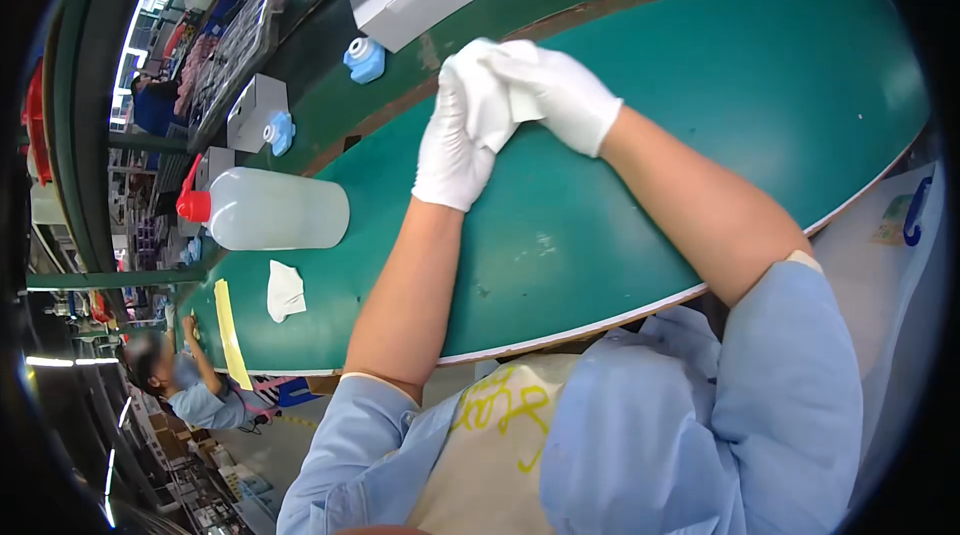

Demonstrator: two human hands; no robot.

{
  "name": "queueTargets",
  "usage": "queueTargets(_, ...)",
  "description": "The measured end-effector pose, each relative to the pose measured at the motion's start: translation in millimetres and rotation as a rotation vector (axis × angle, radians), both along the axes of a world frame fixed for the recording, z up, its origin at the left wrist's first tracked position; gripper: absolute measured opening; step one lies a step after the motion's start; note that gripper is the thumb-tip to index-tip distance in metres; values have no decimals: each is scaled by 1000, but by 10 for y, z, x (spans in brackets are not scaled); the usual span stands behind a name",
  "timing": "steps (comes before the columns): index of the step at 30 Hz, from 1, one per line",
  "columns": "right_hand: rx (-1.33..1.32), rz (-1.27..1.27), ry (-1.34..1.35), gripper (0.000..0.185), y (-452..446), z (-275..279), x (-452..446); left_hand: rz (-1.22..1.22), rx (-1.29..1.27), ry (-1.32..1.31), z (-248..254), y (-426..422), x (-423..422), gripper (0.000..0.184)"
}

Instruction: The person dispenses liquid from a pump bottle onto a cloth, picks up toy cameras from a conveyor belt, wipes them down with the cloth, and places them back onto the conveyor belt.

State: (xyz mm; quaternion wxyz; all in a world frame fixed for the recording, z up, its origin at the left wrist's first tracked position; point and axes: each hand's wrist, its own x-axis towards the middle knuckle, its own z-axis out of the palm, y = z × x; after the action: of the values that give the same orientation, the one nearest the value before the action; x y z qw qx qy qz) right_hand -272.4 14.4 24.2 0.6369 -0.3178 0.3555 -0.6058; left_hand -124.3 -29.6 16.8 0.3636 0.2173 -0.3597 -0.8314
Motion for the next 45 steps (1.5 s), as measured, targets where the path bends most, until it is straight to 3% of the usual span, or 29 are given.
queueTargets(2,-71,-60,-15,45,59,91,39,-3,30,27,41,17,3,71)
queueTargets(4,-20,-80,-74,46,101,170,63,-164,170,129,53,-35,97,69)
queueTargets(11,47,-61,179,44,119,120,31,-31,151,51,5,20,62,47)
queueTargets(15,35,-249,357,36,52,10,61,-2,99,113,-4,-2,43,44)
queueTargets(17,44,-285,558,32,35,-10,24,23,-65,-19,-29,-36,54,44)
queueTargets(18,67,-279,511,30,35,-2,31,36,-147,-88,-36,-52,65,44)
queueTargets(19,89,-275,463,29,36,17,49,30,266,209,-31,-75,68,42)
queueTargets(20,109,-272,413,27,45,32,43,32,266,224,-16,-70,75,42)
queueTargets(21,175,-227,563,25,28,69,-15,31,262,239,7,-71,81,42)
queueTargets(24,43,-403,333,25,-50,-48,-43,66,288,276,11,-111,100,41)
queueTargets(25,-23,-457,352,30,-108,-78,-88,65,307,309,13,-126,109,41)
queueTargets(26,47,-344,231,37,-108,-30,-171,66,328,341,18,-129,115,41)
queueTargets(29,79,-204,366,56,-50,248,-239,-64,337,450,40,-122,139,41)
queueTargets(31,-5,-77,470,61,20,259,-329,-127,335,425,60,-105,129,42)
queueTargets(35,-46,477,299,70,143,132,-387,-199,253,303,93,-35,103,44)
queueTargets(38,63,383,185,68,187,157,-193,-204,207,252,77,-65,123,44)
queueTargets(39,26,372,272,59,136,123,-195,-223,180,268,52,-87,134,44)
queueTargets(42,144,198,54,48,72,75,-150,32,-107,-9,-129,-104,117,43)
queueTargets(43,139,194,-74,40,32,8,-188,110,-339,-209,-153,-92,173,44)
queueTargets(44,-1,156,57,35,55,-8,-239,203,-550,-433,-128,-64,219,44)
queueTargets(45,70,120,-72,33,11,-91,-314,206,-307,-334,80,29,244,44)
